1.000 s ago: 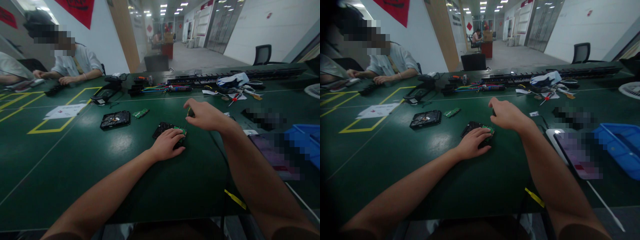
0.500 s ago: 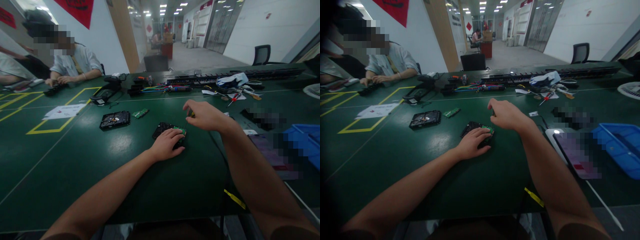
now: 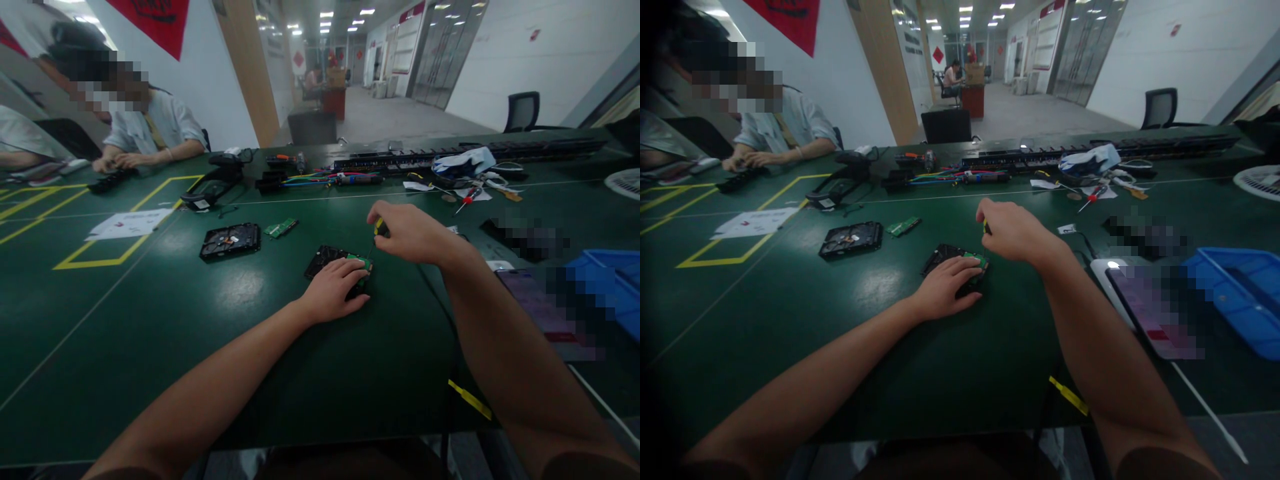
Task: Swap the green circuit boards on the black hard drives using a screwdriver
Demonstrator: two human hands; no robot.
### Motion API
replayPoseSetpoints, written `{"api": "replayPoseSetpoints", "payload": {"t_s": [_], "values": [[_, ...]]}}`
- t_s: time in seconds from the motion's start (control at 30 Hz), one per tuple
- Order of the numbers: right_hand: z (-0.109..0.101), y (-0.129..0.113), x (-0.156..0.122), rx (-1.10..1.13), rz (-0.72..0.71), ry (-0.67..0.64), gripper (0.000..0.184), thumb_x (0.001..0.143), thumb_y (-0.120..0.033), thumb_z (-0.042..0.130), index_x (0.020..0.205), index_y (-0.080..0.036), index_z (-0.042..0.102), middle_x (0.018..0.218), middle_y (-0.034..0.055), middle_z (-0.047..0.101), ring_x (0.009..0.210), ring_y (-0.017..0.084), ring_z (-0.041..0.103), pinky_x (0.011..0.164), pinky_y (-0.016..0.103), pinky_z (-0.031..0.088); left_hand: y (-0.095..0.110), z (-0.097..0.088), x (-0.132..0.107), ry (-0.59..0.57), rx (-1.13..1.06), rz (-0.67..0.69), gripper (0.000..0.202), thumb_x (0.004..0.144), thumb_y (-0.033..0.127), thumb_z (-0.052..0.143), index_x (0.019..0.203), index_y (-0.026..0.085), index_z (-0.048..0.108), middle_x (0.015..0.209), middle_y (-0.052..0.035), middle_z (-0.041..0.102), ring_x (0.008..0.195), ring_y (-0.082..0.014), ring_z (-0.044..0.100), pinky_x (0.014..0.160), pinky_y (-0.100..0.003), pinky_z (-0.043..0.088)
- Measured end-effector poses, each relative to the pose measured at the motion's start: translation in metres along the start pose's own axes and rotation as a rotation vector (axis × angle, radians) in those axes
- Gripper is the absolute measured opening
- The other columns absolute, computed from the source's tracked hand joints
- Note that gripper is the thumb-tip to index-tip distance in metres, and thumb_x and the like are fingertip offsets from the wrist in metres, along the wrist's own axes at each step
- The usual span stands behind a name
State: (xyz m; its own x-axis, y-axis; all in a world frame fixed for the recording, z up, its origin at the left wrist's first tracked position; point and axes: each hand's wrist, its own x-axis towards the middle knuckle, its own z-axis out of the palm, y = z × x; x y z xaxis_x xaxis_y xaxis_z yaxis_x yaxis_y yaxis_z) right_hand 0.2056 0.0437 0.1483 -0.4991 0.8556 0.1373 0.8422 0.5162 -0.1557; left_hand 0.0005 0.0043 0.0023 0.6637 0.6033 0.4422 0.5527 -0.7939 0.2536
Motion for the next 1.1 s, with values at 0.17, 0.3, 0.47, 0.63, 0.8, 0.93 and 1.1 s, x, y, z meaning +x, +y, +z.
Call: {"api": "replayPoseSetpoints", "payload": {"t_s": [0.17,0.3,0.47,0.63,0.8,0.93,1.1], "values": [[0.0011,-0.0016,-0.0005,-0.038,0.077,0.007,0.035,0.091,-0.038,0.060,0.118,-0.016,0.062,0.102,0.0159,0.074,0.092,0.033,0.069,0.078,0.041,0.049,-0.0013,0.0013,-0.0009,-0.003,0.005,-0.009,0.050,0.093,0.045,0.065,0.136,0.020,0.057,0.145,-0.0123,0.059,0.137,-0.0307,0.054,0.118,-0.053,0.043],[0.0007,-0.0003,-0.0003,-0.113,0.131,0.012,0.030,0.094,-0.040,0.058,0.113,-0.018,0.063,0.100,0.0157,0.074,0.093,0.034,0.069,0.078,0.042,0.049,-0.0019,0.0021,-0.0008,-0.007,0.002,-0.005,0.050,0.093,0.046,0.065,0.136,0.022,0.057,0.145,-0.0118,0.059,0.136,-0.0310,0.055,0.117,-0.053,0.043],[0.0000,0.0013,-0.0001,-0.009,-0.001,-0.003,0.029,0.086,-0.022,0.062,0.115,-0.018,0.061,0.106,0.0121,0.074,0.098,0.029,0.068,0.083,0.036,0.048,-0.0012,0.0013,-0.0005,-0.002,0.001,-0.007,0.049,0.093,0.045,0.065,0.136,0.022,0.057,0.145,-0.0119,0.059,0.136,-0.0308,0.055,0.118,-0.053,0.043],[0.0003,-0.0012,-0.0006,-0.044,0.042,-0.006,0.032,0.089,-0.028,0.061,0.119,-0.017,0.060,0.103,0.0139,0.074,0.093,0.031,0.068,0.078,0.038,0.048,-0.0008,-0.0002,-0.0005,-0.006,0.005,-0.002,0.048,0.094,0.046,0.063,0.135,0.021,0.057,0.146,-0.0118,0.059,0.136,-0.0306,0.055,0.118,-0.052,0.043],[-0.0009,0.0012,-0.0010,-0.104,0.113,-0.016,0.029,0.092,-0.036,0.060,0.114,-0.018,0.062,0.100,0.0140,0.074,0.092,0.032,0.069,0.076,0.040,0.048,-0.0003,-0.0009,-0.0007,-0.012,-0.002,-0.010,0.049,0.093,0.046,0.065,0.135,0.021,0.057,0.145,-0.0122,0.059,0.136,-0.0306,0.054,0.118,-0.052,0.043],[0.0013,0.0052,0.0009,-0.024,0.012,-0.018,0.031,0.088,-0.025,0.062,0.117,-0.018,0.061,0.104,0.0119,0.074,0.096,0.029,0.069,0.082,0.038,0.048,0.0001,-0.0013,-0.0012,-0.010,0.003,-0.006,0.049,0.094,0.045,0.064,0.136,0.020,0.057,0.146,-0.0120,0.059,0.136,-0.0303,0.055,0.118,-0.051,0.042],[0.0026,0.0071,0.0019,0.025,-0.028,-0.013,0.037,0.083,-0.020,0.061,0.120,-0.016,0.061,0.105,0.0123,0.074,0.095,0.028,0.068,0.082,0.037,0.047,-0.0007,-0.0002,-0.0012,-0.005,0.012,0.000,0.050,0.094,0.045,0.064,0.135,0.019,0.057,0.145,-0.0124,0.059,0.135,-0.0300,0.055,0.118,-0.050,0.042]]}}
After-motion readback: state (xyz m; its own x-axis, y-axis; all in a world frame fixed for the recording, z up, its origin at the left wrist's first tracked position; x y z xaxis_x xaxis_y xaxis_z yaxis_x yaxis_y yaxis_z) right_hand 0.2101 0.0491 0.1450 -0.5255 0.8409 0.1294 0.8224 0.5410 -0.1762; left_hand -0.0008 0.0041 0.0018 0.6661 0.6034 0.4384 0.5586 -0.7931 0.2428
